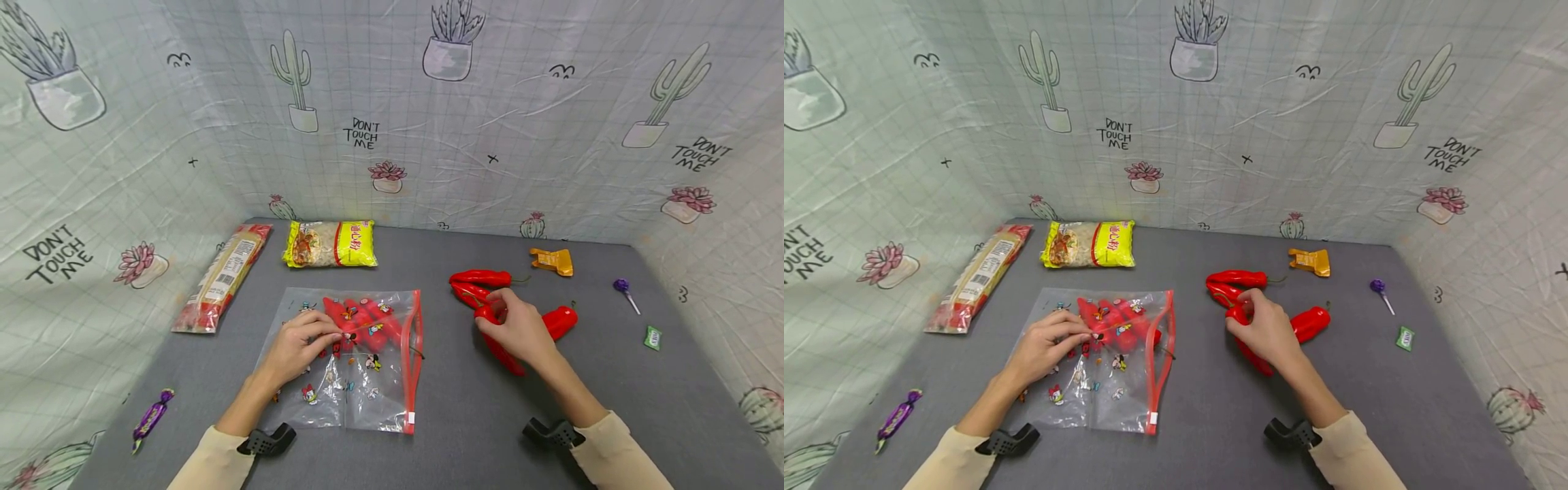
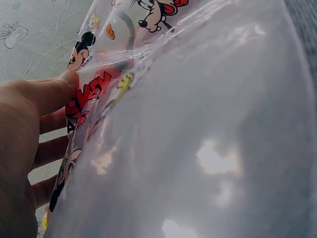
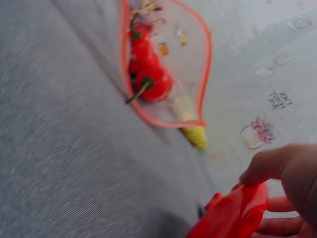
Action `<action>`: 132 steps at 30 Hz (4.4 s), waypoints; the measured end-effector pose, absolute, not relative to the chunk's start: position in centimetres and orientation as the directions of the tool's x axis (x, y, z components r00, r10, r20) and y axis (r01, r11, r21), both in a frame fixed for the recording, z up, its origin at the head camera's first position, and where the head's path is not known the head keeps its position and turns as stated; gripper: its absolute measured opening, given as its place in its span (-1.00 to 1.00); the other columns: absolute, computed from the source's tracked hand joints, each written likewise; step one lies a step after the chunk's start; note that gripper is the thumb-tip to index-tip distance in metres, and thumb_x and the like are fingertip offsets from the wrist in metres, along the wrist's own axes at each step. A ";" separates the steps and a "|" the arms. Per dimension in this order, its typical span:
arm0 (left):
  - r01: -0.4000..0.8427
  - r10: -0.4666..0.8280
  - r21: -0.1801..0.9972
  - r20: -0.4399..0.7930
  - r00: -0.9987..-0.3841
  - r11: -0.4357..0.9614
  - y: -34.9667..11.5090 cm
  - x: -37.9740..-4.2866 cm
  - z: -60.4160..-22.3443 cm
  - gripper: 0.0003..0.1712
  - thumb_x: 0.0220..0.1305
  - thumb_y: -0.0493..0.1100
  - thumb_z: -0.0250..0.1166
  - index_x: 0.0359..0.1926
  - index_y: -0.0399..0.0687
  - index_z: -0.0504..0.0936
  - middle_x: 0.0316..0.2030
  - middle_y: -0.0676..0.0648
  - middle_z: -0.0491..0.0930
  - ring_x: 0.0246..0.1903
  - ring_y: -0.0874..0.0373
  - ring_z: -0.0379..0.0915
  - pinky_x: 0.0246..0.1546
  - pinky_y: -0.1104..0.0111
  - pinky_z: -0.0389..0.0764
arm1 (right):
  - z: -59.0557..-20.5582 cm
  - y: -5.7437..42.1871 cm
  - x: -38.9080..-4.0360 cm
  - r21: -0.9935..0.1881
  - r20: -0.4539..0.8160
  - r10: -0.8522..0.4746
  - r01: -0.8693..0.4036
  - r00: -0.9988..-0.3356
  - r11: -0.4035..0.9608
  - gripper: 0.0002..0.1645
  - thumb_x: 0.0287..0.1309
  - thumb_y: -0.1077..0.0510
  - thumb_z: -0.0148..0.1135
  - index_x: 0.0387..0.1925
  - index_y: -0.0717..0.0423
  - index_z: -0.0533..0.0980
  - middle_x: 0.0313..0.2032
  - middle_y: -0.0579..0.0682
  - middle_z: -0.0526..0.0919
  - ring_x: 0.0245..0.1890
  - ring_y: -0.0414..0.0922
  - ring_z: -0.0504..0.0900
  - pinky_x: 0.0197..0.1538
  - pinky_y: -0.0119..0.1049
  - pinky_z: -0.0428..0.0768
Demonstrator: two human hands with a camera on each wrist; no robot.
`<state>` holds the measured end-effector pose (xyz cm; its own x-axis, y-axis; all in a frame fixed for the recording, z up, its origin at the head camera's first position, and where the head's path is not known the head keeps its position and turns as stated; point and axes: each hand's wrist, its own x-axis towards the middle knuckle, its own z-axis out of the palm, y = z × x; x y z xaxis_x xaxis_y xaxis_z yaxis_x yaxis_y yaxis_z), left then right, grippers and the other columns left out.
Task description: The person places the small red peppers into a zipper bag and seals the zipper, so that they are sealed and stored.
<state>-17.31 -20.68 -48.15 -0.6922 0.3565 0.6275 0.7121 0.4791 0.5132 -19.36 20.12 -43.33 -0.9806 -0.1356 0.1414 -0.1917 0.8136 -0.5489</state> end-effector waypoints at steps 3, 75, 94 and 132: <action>0.709 0.356 0.515 0.625 -0.695 0.481 -20.7 -17.3 -48.1 -0.86 0.06 -0.23 0.40 -0.33 0.11 0.72 -0.33 0.19 0.57 -0.30 0.34 0.42 -0.30 0.61 0.39 | -42.5 20.2 -19.3 -0.632 0.153 -0.123 -0.192 -0.981 0.751 -0.48 0.06 -0.01 0.27 0.05 0.03 0.38 -0.22 0.00 0.60 -0.36 -0.13 0.54 -0.29 -0.30 0.51; 0.757 0.340 0.427 0.706 -0.621 0.494 -20.7 -17.6 -47.8 -0.84 -0.02 -0.26 0.44 -0.36 0.07 0.75 -0.28 0.03 0.64 -0.21 0.15 0.42 -0.11 0.39 0.35 | -47.9 8.3 -18.6 -0.787 0.202 -0.239 -0.303 -0.950 0.537 -0.76 -0.12 0.15 0.45 -0.31 -0.04 0.64 -0.56 -0.10 0.57 -0.54 -0.28 0.45 -0.45 -0.48 0.41; 0.749 0.326 0.429 0.709 -0.625 0.505 -20.8 -17.6 -47.7 -0.84 -0.01 -0.26 0.44 -0.35 0.06 0.75 -0.28 0.04 0.63 -0.20 0.16 0.41 -0.11 0.40 0.35 | -46.5 11.1 -19.1 -0.807 0.134 -0.176 -0.210 -0.975 0.551 -0.60 -0.06 0.04 0.44 -0.13 0.05 0.61 -0.28 -0.06 0.68 -0.52 -0.19 0.48 -0.56 -0.44 0.42; 0.756 0.325 0.406 0.723 -0.610 0.514 -20.7 -17.5 -47.6 -0.81 -0.05 -0.29 0.45 -0.36 0.06 0.76 -0.29 0.06 0.63 -0.21 0.14 0.43 -0.13 0.38 0.36 | -45.6 23.7 -21.6 -0.450 0.151 -0.091 -0.151 -0.984 0.880 -0.36 -0.08 -0.04 0.43 0.05 0.14 0.51 0.03 0.20 0.56 -0.06 0.13 0.40 -0.21 -0.06 0.17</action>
<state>-17.49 -20.74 -47.65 -0.6097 0.3248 0.7230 0.7556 0.5137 0.4064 -21.62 23.66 -45.58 -0.9843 -0.0913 0.1512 -0.1508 0.8804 -0.4496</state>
